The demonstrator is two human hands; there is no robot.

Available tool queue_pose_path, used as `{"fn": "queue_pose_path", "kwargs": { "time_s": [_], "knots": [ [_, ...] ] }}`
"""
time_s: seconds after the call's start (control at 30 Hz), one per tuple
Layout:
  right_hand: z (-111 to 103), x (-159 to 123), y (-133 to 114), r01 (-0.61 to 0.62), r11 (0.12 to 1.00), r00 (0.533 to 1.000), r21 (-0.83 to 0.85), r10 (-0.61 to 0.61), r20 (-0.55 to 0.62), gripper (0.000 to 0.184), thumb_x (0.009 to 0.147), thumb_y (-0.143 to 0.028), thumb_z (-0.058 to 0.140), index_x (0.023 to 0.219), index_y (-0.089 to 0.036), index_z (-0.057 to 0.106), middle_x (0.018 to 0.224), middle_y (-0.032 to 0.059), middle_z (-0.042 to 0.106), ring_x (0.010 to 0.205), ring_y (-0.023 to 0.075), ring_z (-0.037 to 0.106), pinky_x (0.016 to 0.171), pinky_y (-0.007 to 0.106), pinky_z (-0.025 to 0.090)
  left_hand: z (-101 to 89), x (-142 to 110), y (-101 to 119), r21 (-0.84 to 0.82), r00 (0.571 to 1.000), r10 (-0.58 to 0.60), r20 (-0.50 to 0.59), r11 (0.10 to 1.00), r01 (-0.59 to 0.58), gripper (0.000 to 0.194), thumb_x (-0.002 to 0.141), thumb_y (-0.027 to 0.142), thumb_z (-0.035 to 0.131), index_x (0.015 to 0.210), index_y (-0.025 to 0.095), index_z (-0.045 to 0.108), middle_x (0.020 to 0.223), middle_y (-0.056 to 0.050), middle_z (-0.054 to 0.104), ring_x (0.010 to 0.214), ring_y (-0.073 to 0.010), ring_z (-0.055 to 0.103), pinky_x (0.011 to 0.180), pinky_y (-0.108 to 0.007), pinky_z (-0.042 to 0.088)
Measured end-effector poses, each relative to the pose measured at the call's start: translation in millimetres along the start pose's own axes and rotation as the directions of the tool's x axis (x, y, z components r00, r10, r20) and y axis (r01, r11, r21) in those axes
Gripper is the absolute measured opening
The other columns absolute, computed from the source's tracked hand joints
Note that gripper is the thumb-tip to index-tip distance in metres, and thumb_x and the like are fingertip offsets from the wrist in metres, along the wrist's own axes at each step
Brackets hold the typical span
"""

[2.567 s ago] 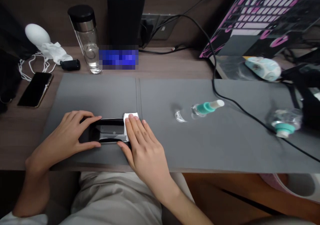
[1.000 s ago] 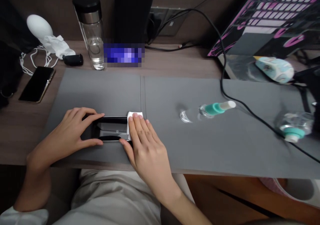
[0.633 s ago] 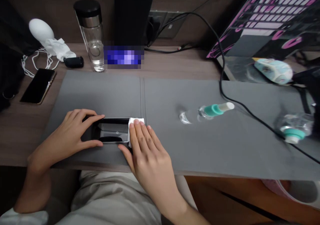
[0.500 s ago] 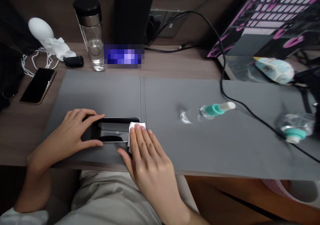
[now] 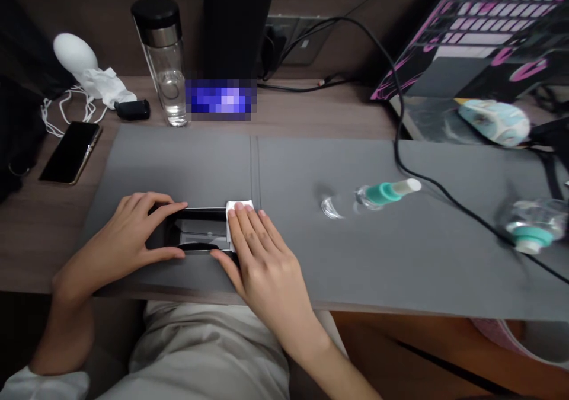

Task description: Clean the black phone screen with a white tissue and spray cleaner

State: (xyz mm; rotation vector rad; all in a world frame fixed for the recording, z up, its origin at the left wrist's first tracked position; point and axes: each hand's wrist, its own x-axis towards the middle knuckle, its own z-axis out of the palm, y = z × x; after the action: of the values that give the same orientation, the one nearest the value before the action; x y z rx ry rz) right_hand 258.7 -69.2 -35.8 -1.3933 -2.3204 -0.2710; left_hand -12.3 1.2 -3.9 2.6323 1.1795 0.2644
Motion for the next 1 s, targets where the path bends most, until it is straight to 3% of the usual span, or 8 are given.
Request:
{"fn": "queue_pose_path", "kwargs": {
  "time_s": [0.2,0.57,0.7,0.9,1.0],
  "knots": [
    [1,2,0,-0.004,1.0,1.0,0.008,0.004,-0.014,0.087,0.106,-0.036,0.064,0.172,-0.009,0.014,0.157,0.0207,0.058,0.144,0.0324,0.061,0.12,0.053,0.054,-0.2,0,0,0.003,1.0,-0.001,0.004,1.0,0.001,0.073,0.098,0.072,0.06,0.153,0.025,0.052,0.144,-0.012,0.058,0.13,-0.0299,0.053,0.112,-0.046,0.041],
    [-19,-8,-20,0.074,0.989,0.997,-0.13,-0.077,-0.019,0.079,0.102,-0.038,0.07,0.159,0.008,0.04,0.137,0.029,0.071,0.125,0.037,0.074,0.109,0.052,0.062,0.5,-1,0,-0.008,1.0,-0.001,-0.001,1.0,0.001,0.073,0.098,0.071,0.062,0.154,0.025,0.052,0.145,-0.012,0.058,0.13,-0.0302,0.053,0.112,-0.047,0.041],
    [-20,-8,-22,0.078,0.99,0.996,-0.114,-0.081,-0.025,0.082,0.103,-0.037,0.069,0.164,0.004,0.032,0.135,0.0267,0.073,0.123,0.0352,0.075,0.112,0.054,0.06,-0.3,0,1,-0.016,1.0,-0.002,-0.003,1.0,0.002,0.073,0.098,0.072,0.06,0.154,0.025,0.052,0.144,-0.012,0.059,0.129,-0.0303,0.054,0.112,-0.047,0.042],
    [-13,-3,-14,0.052,0.998,0.999,-0.022,-0.053,-0.012,0.073,0.104,-0.041,0.068,0.16,-0.001,0.043,0.142,0.022,0.071,0.132,0.0338,0.07,0.119,0.056,0.055,-0.1,-1,1,-0.029,1.0,-0.005,-0.002,1.0,0.005,0.073,0.098,0.071,0.062,0.154,0.027,0.052,0.143,-0.011,0.059,0.129,-0.0302,0.055,0.112,-0.047,0.042],
    [-6,0,-8,0.04,0.999,0.999,0.01,-0.04,0.012,0.074,0.105,-0.043,0.065,0.163,-0.004,0.039,0.151,0.0213,0.065,0.14,0.034,0.064,0.121,0.057,0.052,1.0,-1,-1,-0.041,1.0,-0.008,-0.005,0.999,0.008,0.073,0.097,0.072,0.062,0.154,0.028,0.052,0.143,-0.011,0.059,0.129,-0.0306,0.055,0.112,-0.047,0.042]
  ]
}}
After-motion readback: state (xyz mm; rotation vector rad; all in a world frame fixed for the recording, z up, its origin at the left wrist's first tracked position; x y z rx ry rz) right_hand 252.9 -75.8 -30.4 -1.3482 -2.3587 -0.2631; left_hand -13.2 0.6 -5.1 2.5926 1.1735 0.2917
